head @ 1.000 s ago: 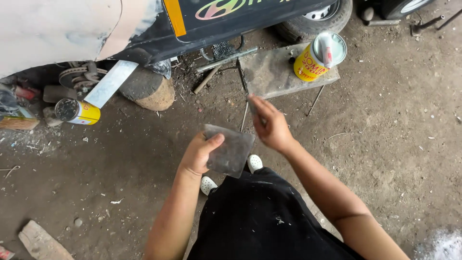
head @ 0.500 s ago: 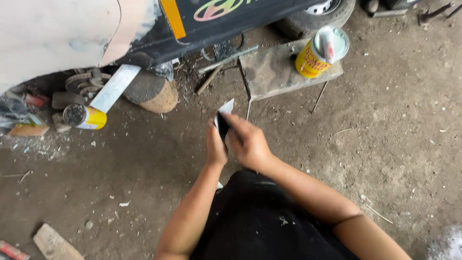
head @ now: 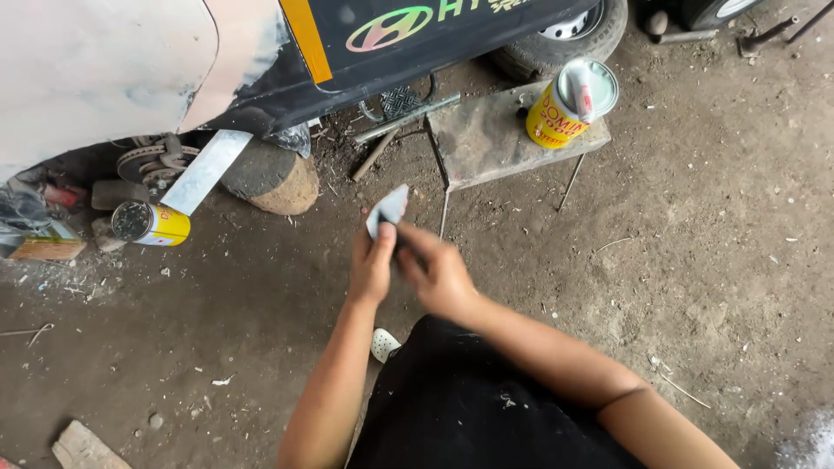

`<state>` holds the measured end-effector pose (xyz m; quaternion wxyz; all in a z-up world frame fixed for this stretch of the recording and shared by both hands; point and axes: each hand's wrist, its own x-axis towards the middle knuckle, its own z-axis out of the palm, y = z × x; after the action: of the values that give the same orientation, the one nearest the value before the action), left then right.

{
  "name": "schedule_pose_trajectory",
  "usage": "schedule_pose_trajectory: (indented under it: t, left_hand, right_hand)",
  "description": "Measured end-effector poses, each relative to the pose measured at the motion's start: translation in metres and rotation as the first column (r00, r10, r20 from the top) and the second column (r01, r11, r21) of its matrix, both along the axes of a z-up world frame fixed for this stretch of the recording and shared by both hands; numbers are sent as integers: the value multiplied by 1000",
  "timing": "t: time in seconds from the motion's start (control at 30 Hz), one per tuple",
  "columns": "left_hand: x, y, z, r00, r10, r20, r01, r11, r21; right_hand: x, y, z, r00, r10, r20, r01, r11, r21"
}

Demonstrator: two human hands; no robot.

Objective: The person uses a metal scraper to smooth a white surface on a vehicle, likely applying or leveling body filler. They repeatedly scrape the surface and occasionally wipe the tool on a second metal plate held in the other hand.

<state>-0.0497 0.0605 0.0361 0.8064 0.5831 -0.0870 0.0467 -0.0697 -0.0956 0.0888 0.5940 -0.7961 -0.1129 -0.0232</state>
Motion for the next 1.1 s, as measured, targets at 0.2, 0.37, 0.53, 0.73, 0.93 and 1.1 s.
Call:
schedule_pose_trajectory:
  t: [0.2,0.37,0.53,0.73,0.93,1.1]
  left_hand:
    - [-38,15,27,932,-342,-123,362,842,399]
    - [-39,18,18,987,-109,-118,157,803,575]
    - [-27,42,22,975,2,223,-172,646,744]
    - [-28,32,23,993,-68,99,-51,513,857]
    - [-27,33,27,991,-74,115,-76,404,911]
    - [-12,32,20,986,62,-153,115,408,906]
  right_hand:
    - [68,-61,-8,976,-208,-69,216,965,150]
    - [47,-59,-19,991,57,123,-73,989,131]
    - [26,-69,2,970,237,51,-210,926,-315]
    - [26,-50,15,989,-53,138,87,963,-255]
    - [19,-43,38,950,181,255,-43,884,-466]
    - [5,-43,25,907,390,159,-145,643,-752]
